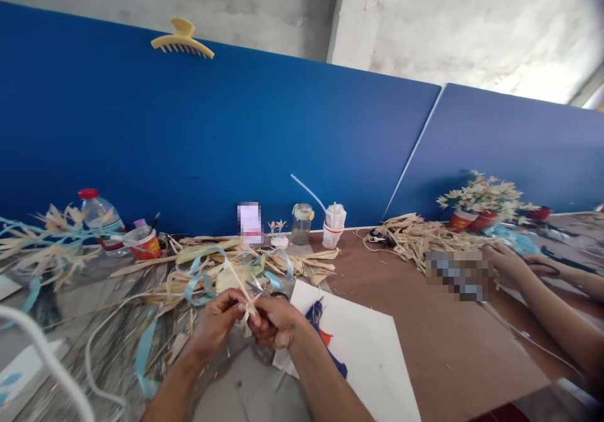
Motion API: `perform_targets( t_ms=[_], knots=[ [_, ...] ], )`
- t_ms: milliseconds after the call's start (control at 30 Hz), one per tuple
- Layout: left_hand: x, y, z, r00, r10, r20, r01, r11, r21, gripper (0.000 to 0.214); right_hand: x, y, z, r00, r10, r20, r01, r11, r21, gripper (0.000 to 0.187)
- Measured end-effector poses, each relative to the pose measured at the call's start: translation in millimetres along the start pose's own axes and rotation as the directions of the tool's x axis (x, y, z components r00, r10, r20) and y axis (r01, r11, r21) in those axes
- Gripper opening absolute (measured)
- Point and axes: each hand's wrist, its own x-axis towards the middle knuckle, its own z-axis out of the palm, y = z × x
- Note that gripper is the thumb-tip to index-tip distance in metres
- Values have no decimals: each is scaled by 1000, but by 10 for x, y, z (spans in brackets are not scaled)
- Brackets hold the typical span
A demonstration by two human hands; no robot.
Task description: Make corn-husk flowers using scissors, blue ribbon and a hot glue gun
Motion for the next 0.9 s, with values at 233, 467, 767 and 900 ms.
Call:
perform_targets(
  t_ms=[233, 467, 767, 900],
  knots=[
    [-22, 43, 26, 982, 28, 186, -23, 999, -28, 24, -69, -11, 57, 999, -42, -5, 42, 997, 67, 45],
    [-6, -4, -64, 993, 18, 117, -11, 998, -56, 24, -114, -61, -96, 995, -86, 40, 80, 988, 130, 44],
    [64, 29, -183, 997, -31, -71, 15, 978, -209, 25, -49, -86, -241, 931, -212, -298, 270, 948, 169, 63],
    [79, -16, -155, 999, -13, -53, 3, 983, -185, 23, 80, 27, -31, 916, -271, -296, 274, 961, -33, 59]
  ],
)
